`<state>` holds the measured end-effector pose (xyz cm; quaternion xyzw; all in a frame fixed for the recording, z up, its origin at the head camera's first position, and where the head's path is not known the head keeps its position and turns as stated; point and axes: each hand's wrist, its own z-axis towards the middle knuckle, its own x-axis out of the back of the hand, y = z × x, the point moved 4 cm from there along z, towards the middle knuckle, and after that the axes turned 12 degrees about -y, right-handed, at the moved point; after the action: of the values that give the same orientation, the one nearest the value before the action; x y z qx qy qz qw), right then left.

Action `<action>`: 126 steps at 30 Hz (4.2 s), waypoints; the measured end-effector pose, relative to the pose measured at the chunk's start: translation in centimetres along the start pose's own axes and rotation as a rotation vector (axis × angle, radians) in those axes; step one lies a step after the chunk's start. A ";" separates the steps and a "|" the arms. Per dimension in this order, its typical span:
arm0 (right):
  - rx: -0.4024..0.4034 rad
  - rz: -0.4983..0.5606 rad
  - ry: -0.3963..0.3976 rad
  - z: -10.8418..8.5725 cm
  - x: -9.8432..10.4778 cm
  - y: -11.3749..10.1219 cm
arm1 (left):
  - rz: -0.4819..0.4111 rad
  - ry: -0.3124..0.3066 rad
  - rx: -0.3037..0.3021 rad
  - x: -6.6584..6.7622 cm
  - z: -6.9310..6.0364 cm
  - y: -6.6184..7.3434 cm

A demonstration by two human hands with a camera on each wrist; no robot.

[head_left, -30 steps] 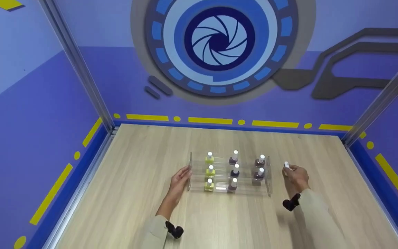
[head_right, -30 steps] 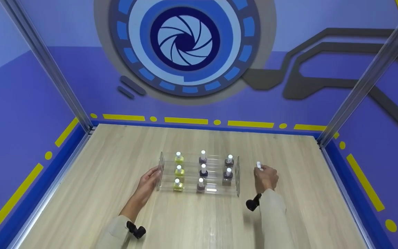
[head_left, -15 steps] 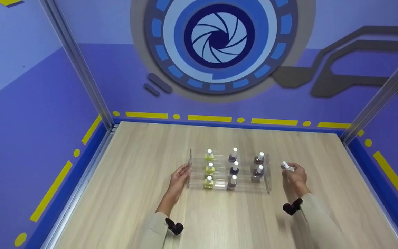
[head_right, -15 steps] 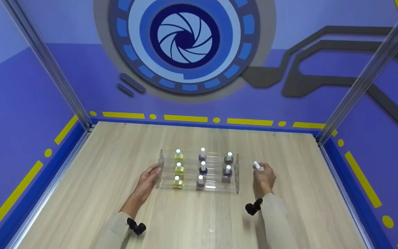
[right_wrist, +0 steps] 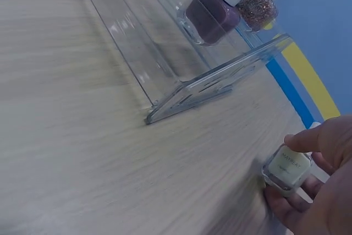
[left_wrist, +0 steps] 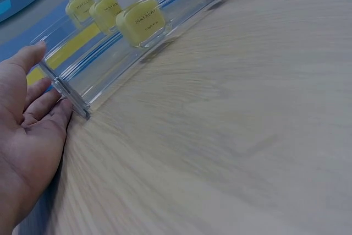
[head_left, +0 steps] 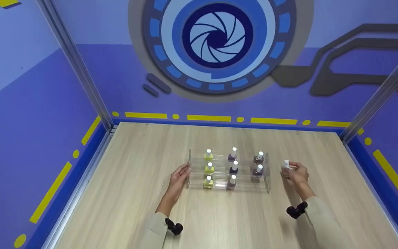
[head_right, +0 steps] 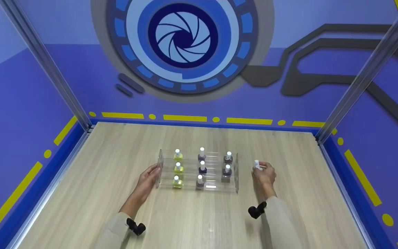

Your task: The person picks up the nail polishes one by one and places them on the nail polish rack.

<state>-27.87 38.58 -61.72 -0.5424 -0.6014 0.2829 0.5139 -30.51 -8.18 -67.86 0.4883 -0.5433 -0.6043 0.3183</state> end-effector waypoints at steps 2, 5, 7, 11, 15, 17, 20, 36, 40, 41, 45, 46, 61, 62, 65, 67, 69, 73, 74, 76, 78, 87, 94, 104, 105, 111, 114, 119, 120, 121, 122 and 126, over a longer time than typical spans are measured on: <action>0.014 0.017 -0.010 -0.1 0.0 0.0 | 0.006 0.004 0.002 0.0 0.0 0.0; 0.033 0.039 -0.028 -0.2 0.1 -0.1 | 0.006 0.007 0.008 0.0 -0.1 0.0; 0.040 0.051 -0.040 -0.4 0.2 -0.3 | -0.002 0.007 0.007 0.0 -0.1 0.0; 0.039 0.070 -0.062 -0.7 0.4 -0.7 | -0.008 0.003 0.002 -0.1 -0.2 0.1; 0.042 0.039 -0.063 -1.1 0.7 -1.3 | 0.003 0.004 0.007 0.0 -0.1 0.0; 0.054 0.010 -0.059 -1.4 0.7 -1.7 | 0.008 0.008 0.013 0.1 0.0 -0.1; 0.079 -0.037 -0.052 -2.0 0.8 -2.3 | 0.018 0.011 0.016 0.1 0.0 -0.1; 0.182 -0.100 -0.101 -4.7 -0.7 -5.1 | 0.040 0.012 0.006 -0.1 -0.2 0.1; 0.190 -0.109 -0.119 -5.1 -1.1 -5.6 | 0.030 0.003 0.003 -0.1 -0.2 0.0; 0.194 -0.111 -0.126 -5.2 -1.2 -5.7 | 0.029 0.004 0.006 -0.1 -0.2 0.0; 0.222 -0.108 -0.163 -5.6 -1.8 -6.1 | 0.024 0.016 0.018 -0.1 -0.3 -0.1; 0.229 -0.105 -0.173 -5.7 -1.9 -6.2 | 0.024 0.021 0.022 -0.1 -0.2 -0.2; 0.235 -0.139 -0.242 -6.9 -3.4 -6.3 | 0.031 0.018 0.042 0.0 -0.1 0.1; 0.233 -0.131 -0.247 -6.9 -3.4 -6.2 | 0.030 0.018 0.042 0.0 -0.1 0.1; 0.228 -0.116 -0.258 -6.8 -3.5 -5.9 | 0.020 0.008 0.036 0.0 0.0 0.2; 0.224 -0.117 -0.268 -6.7 -3.5 -5.6 | 0.005 0.008 0.038 0.0 0.0 0.2; 0.218 -0.128 -0.276 -6.6 -3.6 -5.3 | -0.009 0.001 0.035 0.1 0.0 0.3; 0.212 -0.133 -0.292 -6.3 -3.7 -4.6 | -0.059 -0.013 0.023 0.1 -0.1 0.3; 0.216 -0.129 -0.296 -6.3 -3.7 -4.4 | -0.070 -0.018 0.018 0.2 -0.1 0.3; 0.218 -0.121 -0.301 -6.3 -3.7 -4.1 | -0.085 -0.020 0.017 0.1 -0.1 0.3; 0.219 -0.117 -0.303 -6.3 -3.8 -3.9 | -0.081 -0.020 0.017 0.1 -0.1 0.3; 0.237 -0.119 -0.304 -6.2 -4.7 -3.7 | -0.055 -0.011 0.010 0.1 -0.2 0.3; 0.240 -0.124 -0.295 -6.2 -5.7 -3.4 | -0.055 -0.014 0.021 0.1 0.0 0.0; 0.246 -0.136 -0.298 -6.2 -6.7 -2.9 | -0.048 -0.003 0.030 0.1 -0.2 0.0; 0.250 -0.137 -0.296 -6.2 -6.8 -2.9 | -0.052 -0.003 0.031 0.1 -0.2 0.0; 0.260 -0.183 -0.279 -6.1 -7.0 -2.8 | -0.040 -0.015 0.022 0.1 -0.2 0.0; 0.275 -0.221 -0.269 -6.0 -7.1 -2.6 | -0.040 -0.023 0.020 0.2 -0.2 0.1; 0.285 -0.271 -0.251 -5.8 -7.1 -2.3 | -0.023 -0.021 0.030 0.2 -0.1 0.0; 0.288 -0.281 -0.250 -5.8 -7.1 -2.3 | -0.021 -0.016 0.033 0.2 -0.1 0.0; 0.290 -0.287 -0.246 -5.9 -7.1 -2.4 | -0.019 -0.014 0.030 0.2 -0.1 0.0; 0.301 -0.299 -0.247 -5.9 -7.1 -2.4 | -0.020 -0.011 0.028 0.2 -0.1 0.0; 0.345 -0.321 -0.257 -6.0 -7.1 -2.7 | -0.023 -0.007 0.022 0.3 -0.2 0.0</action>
<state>-24.13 29.87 -59.68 -0.3040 -0.6832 0.3625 0.5563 -30.44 -8.46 -67.90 0.4958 -0.5455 -0.6035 0.3040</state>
